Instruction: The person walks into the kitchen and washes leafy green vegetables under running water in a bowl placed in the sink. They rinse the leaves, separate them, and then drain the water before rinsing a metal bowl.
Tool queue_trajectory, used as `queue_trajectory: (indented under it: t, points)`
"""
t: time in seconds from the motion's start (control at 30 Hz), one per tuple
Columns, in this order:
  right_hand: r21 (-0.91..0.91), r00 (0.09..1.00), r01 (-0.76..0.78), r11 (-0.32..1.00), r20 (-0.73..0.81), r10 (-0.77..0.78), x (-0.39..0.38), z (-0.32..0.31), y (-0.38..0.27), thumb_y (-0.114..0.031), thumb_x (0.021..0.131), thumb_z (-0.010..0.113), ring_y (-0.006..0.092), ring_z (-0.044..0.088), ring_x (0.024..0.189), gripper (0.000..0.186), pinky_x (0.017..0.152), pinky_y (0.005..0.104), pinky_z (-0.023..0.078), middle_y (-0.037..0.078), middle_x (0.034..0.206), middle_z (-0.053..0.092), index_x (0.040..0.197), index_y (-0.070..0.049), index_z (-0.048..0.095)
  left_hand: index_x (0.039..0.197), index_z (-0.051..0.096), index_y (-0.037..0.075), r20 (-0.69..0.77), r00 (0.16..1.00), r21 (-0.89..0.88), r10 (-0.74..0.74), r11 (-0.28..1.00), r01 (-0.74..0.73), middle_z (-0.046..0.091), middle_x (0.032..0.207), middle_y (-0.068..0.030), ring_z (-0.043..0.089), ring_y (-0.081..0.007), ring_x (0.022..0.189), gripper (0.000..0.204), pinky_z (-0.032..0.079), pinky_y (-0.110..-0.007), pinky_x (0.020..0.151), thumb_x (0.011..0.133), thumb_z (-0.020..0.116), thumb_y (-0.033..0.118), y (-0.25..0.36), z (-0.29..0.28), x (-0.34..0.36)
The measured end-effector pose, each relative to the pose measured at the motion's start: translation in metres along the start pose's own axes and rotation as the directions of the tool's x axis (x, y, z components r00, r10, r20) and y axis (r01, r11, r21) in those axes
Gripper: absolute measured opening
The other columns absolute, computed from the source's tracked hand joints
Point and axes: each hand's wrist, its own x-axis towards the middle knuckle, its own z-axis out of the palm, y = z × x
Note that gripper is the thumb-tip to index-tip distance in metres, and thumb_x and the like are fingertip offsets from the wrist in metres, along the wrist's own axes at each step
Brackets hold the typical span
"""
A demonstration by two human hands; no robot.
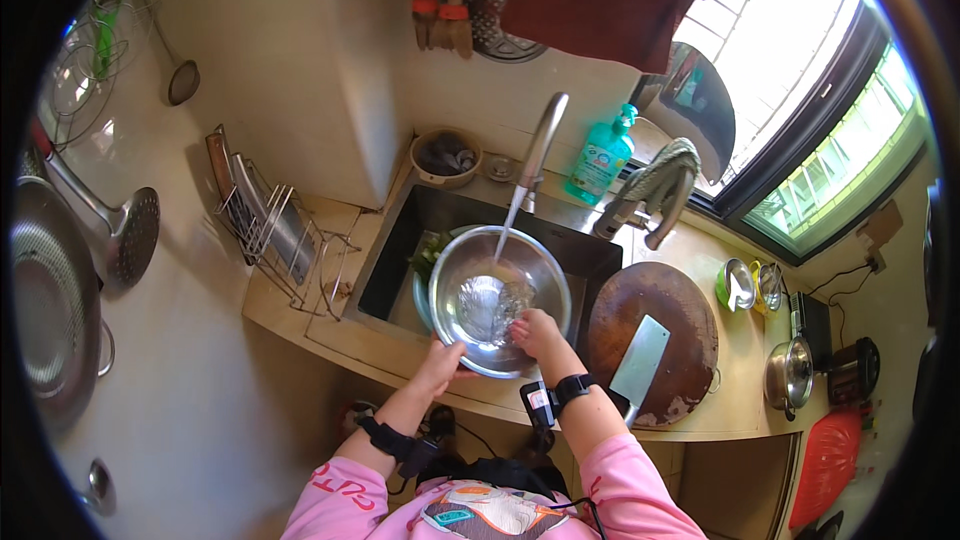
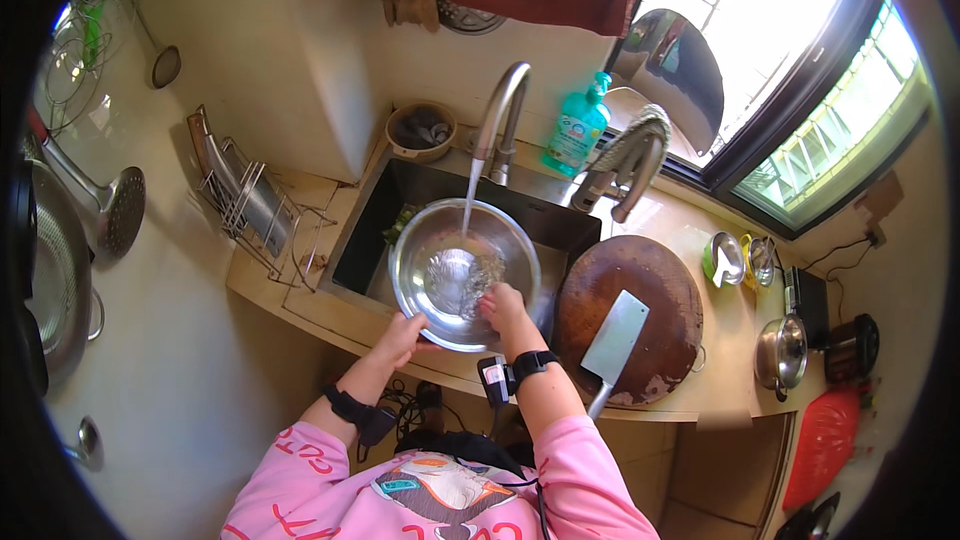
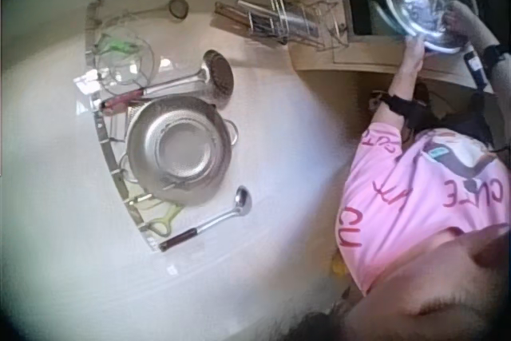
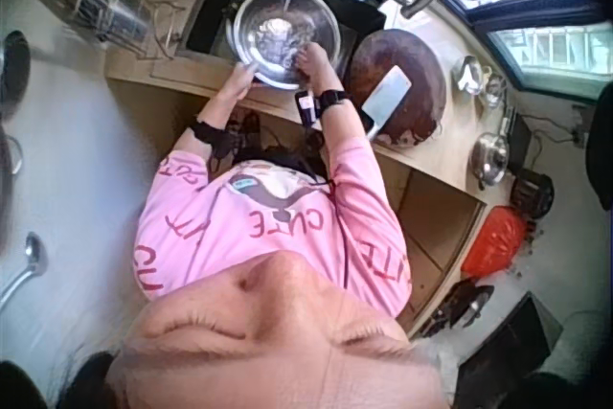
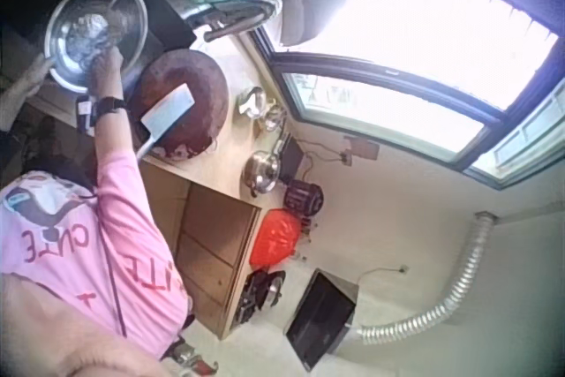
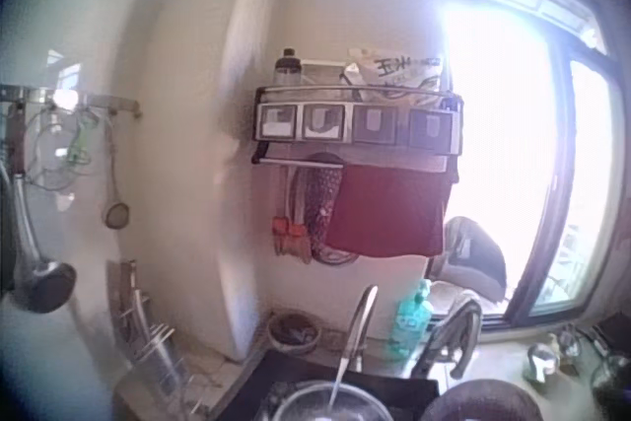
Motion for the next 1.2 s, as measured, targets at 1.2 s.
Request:
queue_trajectory:
  t: [1.2]
  points:
    - [0.166, 0.827, -0.088, 0.982, 0.562, -0.021, 0.009, 0.085, -0.001, -0.015, 0.084, 0.045, 0.019, 0.06, 0.089, 0.019, 0.079, 0.0333, 0.047, 0.007, 0.101, 0.063, 0.099, -0.009, 0.055, 0.088, 0.047, -0.002, 0.042, 0.997, 0.198, -0.07, 0.978, 0.06, 0.054, 0.075, -0.0099, 0.059, -0.0206, 0.059, 0.016, 0.055, -0.036, 0.047, 0.074, 0.044, 0.005, -0.008, -0.053, 0.032]
